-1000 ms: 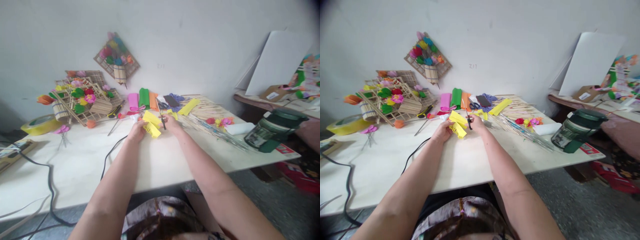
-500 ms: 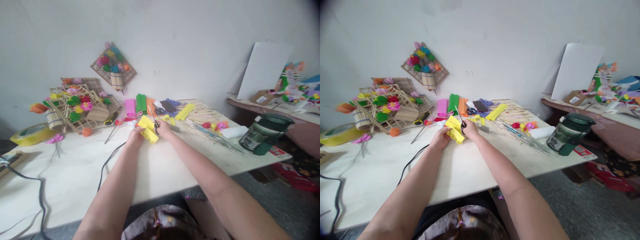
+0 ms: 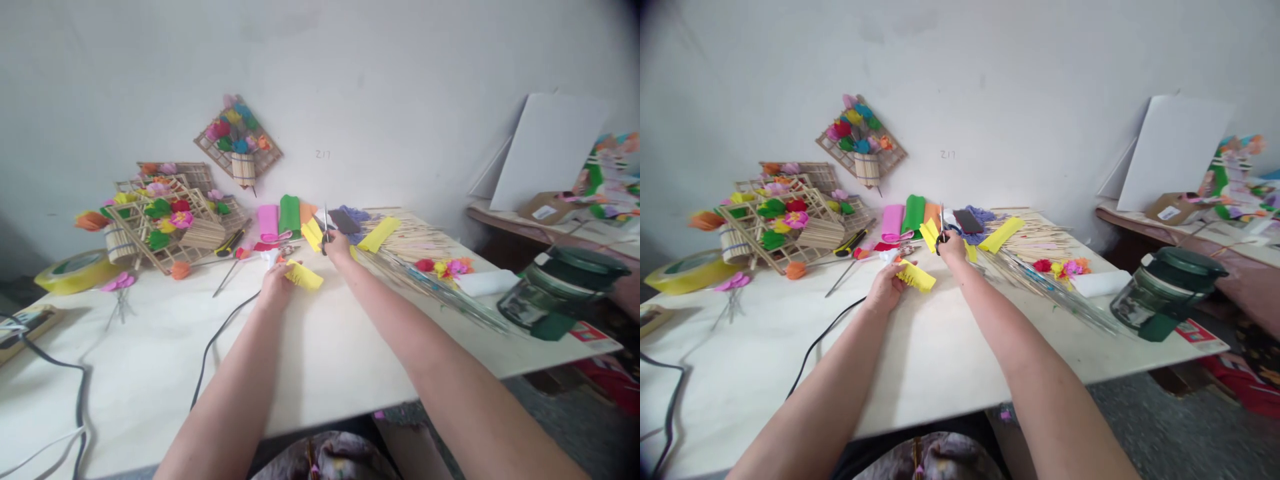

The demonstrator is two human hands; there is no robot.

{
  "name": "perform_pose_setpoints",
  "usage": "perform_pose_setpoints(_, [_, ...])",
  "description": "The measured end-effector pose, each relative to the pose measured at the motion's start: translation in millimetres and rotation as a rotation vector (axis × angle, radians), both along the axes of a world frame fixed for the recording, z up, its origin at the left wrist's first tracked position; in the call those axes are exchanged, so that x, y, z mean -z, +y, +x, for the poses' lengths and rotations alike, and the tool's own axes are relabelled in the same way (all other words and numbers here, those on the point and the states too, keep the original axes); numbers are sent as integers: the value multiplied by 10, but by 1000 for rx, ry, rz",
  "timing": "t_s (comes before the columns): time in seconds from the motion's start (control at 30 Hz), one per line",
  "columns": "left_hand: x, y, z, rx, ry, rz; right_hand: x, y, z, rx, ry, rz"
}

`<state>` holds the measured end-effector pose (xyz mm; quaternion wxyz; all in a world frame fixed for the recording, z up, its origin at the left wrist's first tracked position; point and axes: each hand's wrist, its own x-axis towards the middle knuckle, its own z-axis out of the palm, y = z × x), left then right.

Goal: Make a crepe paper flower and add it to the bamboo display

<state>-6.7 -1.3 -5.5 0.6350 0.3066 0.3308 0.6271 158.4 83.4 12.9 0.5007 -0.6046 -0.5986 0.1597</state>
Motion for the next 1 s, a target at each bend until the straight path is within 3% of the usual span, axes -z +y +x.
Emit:
perform_pose_setpoints(0.17, [-8,-21,32,-38,-4,10,-22,229,-54,71,90,-66])
perform_pose_setpoints(0.37, [-2,-11,43,-106,-24,6,-149,581,-104,99,32,-150])
perform_pose_setpoints(0.63, [-5,2,41,-148,-96,-34,-290,932,-86,149,-315,-305])
perform_pose_setpoints(0.9, [-27,-8,53,-145,-93,-63,-373,983,-220,150,-674,-295])
perform_pose_setpoints(1.0, [-21,-7,51,-145,-87,-62,-388,958,-264,88,-787,-318])
